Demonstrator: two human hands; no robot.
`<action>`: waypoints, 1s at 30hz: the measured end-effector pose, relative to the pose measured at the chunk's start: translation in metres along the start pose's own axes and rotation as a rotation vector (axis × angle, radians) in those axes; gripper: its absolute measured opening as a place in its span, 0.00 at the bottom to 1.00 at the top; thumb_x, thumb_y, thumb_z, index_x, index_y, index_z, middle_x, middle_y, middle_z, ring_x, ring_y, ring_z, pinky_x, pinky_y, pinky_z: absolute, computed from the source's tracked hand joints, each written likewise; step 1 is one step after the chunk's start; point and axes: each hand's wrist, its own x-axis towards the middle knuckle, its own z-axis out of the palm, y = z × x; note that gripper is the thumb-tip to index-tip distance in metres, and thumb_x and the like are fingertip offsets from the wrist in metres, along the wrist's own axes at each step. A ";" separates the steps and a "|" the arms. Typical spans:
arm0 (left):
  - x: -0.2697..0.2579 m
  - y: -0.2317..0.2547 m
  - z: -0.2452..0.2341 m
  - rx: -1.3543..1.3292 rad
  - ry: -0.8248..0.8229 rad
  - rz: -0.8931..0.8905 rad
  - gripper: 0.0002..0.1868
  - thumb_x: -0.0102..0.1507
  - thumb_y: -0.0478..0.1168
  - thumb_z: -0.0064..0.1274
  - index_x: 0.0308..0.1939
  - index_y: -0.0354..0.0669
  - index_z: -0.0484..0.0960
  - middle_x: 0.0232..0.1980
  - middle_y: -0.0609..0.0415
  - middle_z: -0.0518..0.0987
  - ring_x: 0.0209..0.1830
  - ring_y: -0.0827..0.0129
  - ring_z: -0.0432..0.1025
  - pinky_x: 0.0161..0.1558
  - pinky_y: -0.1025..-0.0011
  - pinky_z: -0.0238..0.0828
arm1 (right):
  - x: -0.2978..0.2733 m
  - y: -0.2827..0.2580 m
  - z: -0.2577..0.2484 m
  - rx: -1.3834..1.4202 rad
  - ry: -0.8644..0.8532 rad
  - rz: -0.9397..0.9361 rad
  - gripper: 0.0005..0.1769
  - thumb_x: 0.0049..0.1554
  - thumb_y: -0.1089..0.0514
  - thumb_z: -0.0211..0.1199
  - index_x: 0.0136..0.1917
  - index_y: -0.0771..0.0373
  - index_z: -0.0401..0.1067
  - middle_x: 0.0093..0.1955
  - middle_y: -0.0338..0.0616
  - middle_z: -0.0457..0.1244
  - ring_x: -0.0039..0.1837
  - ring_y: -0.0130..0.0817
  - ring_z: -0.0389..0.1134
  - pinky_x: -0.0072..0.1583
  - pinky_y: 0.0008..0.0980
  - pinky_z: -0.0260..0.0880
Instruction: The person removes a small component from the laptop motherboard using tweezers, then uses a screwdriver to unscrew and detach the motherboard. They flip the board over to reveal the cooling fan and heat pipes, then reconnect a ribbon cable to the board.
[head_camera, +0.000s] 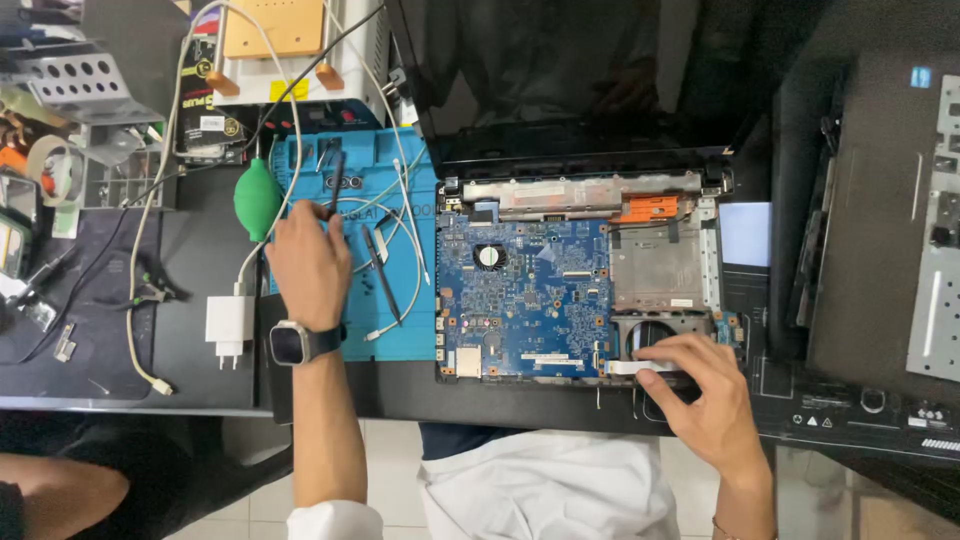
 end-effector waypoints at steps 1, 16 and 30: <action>0.000 0.001 -0.005 -0.002 -0.003 0.003 0.10 0.69 0.39 0.56 0.46 0.36 0.76 0.42 0.42 0.78 0.45 0.45 0.71 0.43 0.49 0.63 | 0.003 -0.002 -0.001 -0.001 0.001 0.004 0.12 0.50 0.56 0.71 0.47 0.61 0.79 0.47 0.40 0.69 0.54 0.39 0.70 0.59 0.40 0.62; 0.011 0.091 -0.108 -0.522 -0.196 -0.078 0.08 0.65 0.37 0.61 0.48 0.42 0.86 0.38 0.54 0.85 0.33 0.74 0.77 0.23 0.76 0.66 | 0.125 -0.046 -0.003 -0.114 -0.241 -0.223 0.18 0.53 0.52 0.70 0.54 0.63 0.76 0.55 0.46 0.68 0.58 0.43 0.70 0.58 0.42 0.72; 0.015 0.104 -0.095 -0.497 -0.246 0.081 0.05 0.68 0.36 0.58 0.47 0.40 0.83 0.39 0.53 0.85 0.31 0.74 0.76 0.21 0.77 0.66 | 0.093 -0.028 0.027 -0.209 -0.281 -0.192 0.31 0.53 0.45 0.66 0.67 0.59 0.69 0.74 0.52 0.56 0.77 0.52 0.52 0.72 0.55 0.55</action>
